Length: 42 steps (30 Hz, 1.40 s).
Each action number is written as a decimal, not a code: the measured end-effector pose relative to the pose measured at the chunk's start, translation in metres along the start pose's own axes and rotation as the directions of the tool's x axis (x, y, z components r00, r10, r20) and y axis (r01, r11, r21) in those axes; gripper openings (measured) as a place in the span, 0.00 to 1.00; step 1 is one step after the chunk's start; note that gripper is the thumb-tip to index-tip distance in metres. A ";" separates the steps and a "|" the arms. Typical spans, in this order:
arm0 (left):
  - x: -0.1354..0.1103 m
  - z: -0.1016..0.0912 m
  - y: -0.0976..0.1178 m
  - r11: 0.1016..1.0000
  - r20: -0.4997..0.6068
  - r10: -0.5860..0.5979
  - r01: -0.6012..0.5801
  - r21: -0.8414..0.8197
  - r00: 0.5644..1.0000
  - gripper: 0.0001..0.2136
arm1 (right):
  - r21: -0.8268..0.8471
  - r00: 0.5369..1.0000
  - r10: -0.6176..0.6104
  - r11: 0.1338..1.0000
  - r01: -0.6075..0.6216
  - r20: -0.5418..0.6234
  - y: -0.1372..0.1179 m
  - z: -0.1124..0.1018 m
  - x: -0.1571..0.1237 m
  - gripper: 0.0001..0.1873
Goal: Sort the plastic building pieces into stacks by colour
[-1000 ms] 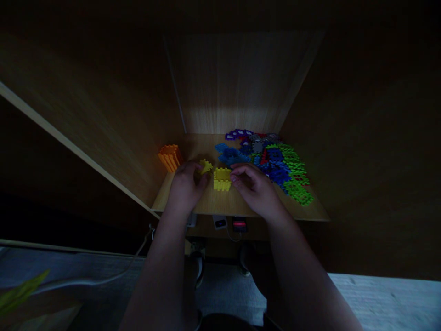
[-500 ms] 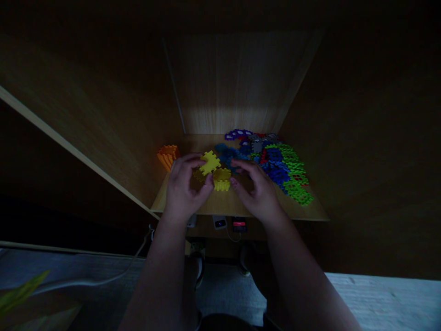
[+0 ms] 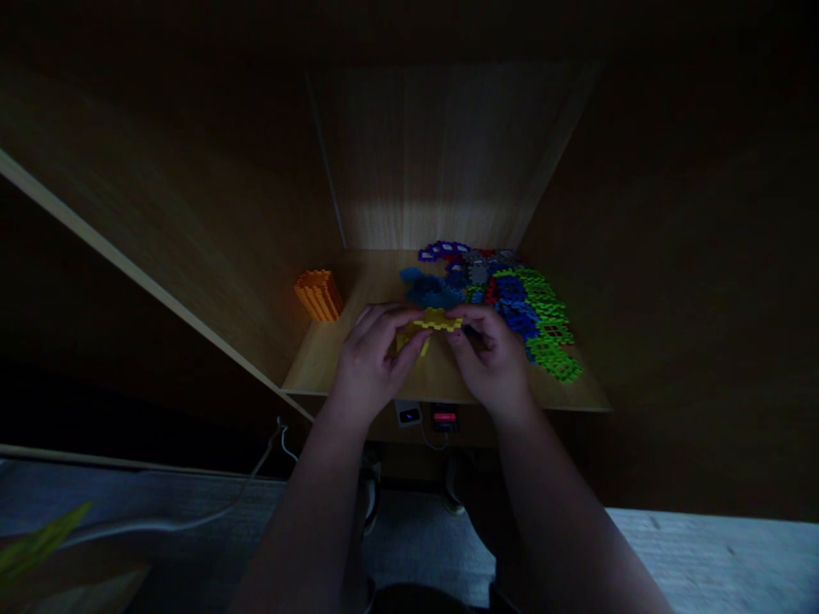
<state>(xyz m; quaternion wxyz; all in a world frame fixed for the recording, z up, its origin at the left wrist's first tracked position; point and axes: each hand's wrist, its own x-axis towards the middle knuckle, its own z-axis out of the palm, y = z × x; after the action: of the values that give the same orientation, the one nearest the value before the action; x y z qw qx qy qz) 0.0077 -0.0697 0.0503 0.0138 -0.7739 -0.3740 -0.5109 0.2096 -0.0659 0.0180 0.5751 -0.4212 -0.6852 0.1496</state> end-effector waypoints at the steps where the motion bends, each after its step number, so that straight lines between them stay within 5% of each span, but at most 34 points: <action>1: 0.000 0.000 0.000 1.000 -0.009 0.000 0.000 -0.004 1.000 0.07 | 0.009 1.000 0.007 1.000 -0.007 0.007 0.000 0.001 0.000 0.08; 9: -0.001 -0.003 0.001 1.000 -0.016 -0.022 0.022 0.013 1.000 0.05 | -0.003 0.999 0.001 1.000 -0.001 0.041 -0.003 0.001 0.003 0.09; 15: -0.001 -0.003 -0.007 0.993 -0.033 0.116 -0.115 0.034 0.993 0.06 | 0.051 0.994 -0.088 0.995 0.085 0.070 -0.006 0.000 0.007 0.17; 27: -0.001 -0.007 -0.021 0.988 -0.028 0.144 -0.142 0.053 0.989 0.07 | 0.222 0.992 -0.031 0.975 0.003 0.123 -0.001 0.003 0.009 0.08; 35: -0.008 -0.014 -0.039 0.964 0.076 -0.187 0.198 -0.178 0.979 0.21 | 0.091 0.995 0.036 0.995 -0.045 0.097 0.003 0.005 0.013 0.07; 42: -0.008 -0.007 -0.048 0.918 0.290 -0.236 0.310 -0.245 0.928 0.32 | 0.085 0.981 0.067 0.993 -0.083 0.181 0.009 0.008 0.011 0.08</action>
<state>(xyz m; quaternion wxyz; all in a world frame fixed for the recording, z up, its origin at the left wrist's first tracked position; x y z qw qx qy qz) -0.0276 -0.0425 0.0305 -0.2185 -0.7663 -0.3999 -0.4529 0.2067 -0.0497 0.0168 0.5242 -0.4046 -0.7099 0.2397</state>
